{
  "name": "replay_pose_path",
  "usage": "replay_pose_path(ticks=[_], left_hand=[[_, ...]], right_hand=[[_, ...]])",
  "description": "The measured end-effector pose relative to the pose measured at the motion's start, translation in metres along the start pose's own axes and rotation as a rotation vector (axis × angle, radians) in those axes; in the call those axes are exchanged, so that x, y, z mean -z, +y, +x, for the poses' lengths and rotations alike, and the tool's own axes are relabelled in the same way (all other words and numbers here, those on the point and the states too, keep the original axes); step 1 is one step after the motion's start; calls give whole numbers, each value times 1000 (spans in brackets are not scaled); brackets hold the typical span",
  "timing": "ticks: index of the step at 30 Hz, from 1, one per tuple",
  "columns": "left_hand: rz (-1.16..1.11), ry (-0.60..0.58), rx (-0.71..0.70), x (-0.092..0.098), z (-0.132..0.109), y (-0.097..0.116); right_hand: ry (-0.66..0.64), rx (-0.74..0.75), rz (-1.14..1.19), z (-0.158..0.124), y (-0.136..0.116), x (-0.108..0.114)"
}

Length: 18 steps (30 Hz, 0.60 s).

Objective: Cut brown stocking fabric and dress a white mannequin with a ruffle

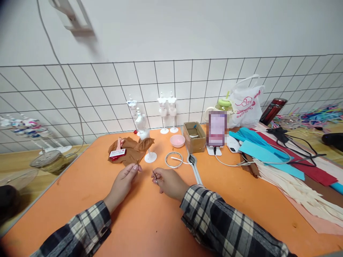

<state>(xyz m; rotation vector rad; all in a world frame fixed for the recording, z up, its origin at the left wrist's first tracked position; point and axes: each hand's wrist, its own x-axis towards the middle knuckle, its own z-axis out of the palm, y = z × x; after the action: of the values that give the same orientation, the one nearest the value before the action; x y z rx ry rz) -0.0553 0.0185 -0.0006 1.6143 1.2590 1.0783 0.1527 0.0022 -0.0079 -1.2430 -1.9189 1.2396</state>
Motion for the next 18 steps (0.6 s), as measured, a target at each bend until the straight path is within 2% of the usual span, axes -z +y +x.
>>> replay_pose_path(ticks=[3,6,8,11,15,18], left_hand=[[-199,-135,58,-7,-5,2],[-262,-342,111,4,-10,-2],[-257,-427,117,11,-12,-4],[-247,-460,108,14,-13,-2],[-220,-511,87,9,-14,3],[-212,-475,54,9,-16,3]], right_hand=[[-165,-84,316,1,-4,3],[-326,-59,308,-6,-14,3],[-353,-19,293,-11,-20,3],[-384,8,314,-14,-24,0],[-401,19,254,-13,-21,-2],[-367,22,253,-13,-20,-2]])
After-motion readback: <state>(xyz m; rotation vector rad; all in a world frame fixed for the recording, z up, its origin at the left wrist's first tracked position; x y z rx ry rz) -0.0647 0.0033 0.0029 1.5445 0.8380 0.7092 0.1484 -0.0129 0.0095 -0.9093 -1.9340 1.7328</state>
